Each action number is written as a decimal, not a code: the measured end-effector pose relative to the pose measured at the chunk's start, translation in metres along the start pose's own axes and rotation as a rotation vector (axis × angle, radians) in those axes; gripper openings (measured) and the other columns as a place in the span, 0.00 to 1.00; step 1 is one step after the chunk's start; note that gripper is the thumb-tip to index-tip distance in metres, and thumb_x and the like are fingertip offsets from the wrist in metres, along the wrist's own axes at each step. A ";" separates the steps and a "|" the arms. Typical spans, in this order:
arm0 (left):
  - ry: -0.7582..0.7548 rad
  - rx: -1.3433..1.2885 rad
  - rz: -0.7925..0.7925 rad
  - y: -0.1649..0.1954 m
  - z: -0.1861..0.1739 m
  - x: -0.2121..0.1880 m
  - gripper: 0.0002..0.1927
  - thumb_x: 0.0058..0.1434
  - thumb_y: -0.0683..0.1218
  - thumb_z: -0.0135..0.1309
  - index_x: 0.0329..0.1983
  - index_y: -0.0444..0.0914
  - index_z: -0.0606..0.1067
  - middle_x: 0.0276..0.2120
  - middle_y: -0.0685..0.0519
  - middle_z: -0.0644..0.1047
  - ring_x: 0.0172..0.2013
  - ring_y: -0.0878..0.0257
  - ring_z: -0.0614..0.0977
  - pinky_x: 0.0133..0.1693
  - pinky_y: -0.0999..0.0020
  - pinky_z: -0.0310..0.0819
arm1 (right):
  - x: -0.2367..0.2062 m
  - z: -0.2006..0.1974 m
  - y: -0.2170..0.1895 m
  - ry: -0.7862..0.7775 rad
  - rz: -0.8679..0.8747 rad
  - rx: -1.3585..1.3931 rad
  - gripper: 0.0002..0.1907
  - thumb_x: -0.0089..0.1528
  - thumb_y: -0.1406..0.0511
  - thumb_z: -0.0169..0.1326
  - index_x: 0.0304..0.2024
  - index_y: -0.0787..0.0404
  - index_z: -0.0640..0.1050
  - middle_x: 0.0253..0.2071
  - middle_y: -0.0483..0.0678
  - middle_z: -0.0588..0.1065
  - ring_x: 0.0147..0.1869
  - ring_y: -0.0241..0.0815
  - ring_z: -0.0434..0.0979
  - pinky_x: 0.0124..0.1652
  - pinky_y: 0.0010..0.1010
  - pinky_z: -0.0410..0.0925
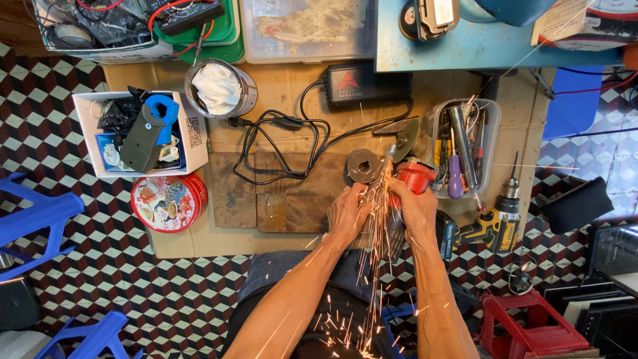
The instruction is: The person uses a hammer to strike a metal pipe resting on a circular metal piece on a wooden block. They then use an angle grinder to smooth the pipe's edge, producing sparks. The person continues hammering the pipe to shape it and moves to a doorway to continue hammering.
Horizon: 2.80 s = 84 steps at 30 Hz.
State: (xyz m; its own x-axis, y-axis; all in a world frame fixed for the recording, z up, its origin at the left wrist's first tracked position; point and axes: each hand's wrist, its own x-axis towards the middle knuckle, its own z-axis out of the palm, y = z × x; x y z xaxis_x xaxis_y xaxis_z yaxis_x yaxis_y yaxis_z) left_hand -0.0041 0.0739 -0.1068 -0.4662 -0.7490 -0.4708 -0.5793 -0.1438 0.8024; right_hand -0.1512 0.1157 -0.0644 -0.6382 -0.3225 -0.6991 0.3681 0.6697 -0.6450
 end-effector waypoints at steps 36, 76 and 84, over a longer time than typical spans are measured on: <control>-0.034 0.066 -0.001 -0.001 -0.004 -0.002 0.21 0.59 0.47 0.63 0.53 0.40 0.72 0.41 0.41 0.77 0.42 0.41 0.80 0.40 0.47 0.73 | 0.000 0.005 -0.015 0.031 0.034 -0.002 0.20 0.54 0.59 0.66 0.44 0.64 0.80 0.39 0.44 0.78 0.39 0.33 0.74 0.41 0.27 0.68; -0.032 0.029 -0.061 0.002 -0.004 0.000 0.20 0.58 0.48 0.64 0.52 0.39 0.75 0.41 0.45 0.80 0.40 0.47 0.82 0.40 0.53 0.76 | -0.039 -0.031 -0.020 0.081 -0.018 0.163 0.22 0.56 0.61 0.65 0.49 0.64 0.77 0.38 0.46 0.78 0.34 0.36 0.77 0.34 0.29 0.73; -0.029 0.055 -0.057 0.002 -0.003 0.001 0.21 0.57 0.49 0.64 0.51 0.38 0.76 0.39 0.45 0.80 0.38 0.50 0.83 0.40 0.56 0.78 | -0.057 -0.051 -0.014 0.095 0.052 0.305 0.22 0.56 0.63 0.64 0.50 0.64 0.76 0.36 0.47 0.77 0.30 0.39 0.79 0.32 0.30 0.74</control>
State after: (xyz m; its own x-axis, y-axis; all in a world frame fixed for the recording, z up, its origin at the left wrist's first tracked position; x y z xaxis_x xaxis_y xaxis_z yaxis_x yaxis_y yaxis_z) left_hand -0.0036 0.0712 -0.1042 -0.4502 -0.7212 -0.5265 -0.6408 -0.1497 0.7530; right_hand -0.1543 0.1583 0.0003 -0.6681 -0.2198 -0.7108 0.5784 0.4475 -0.6820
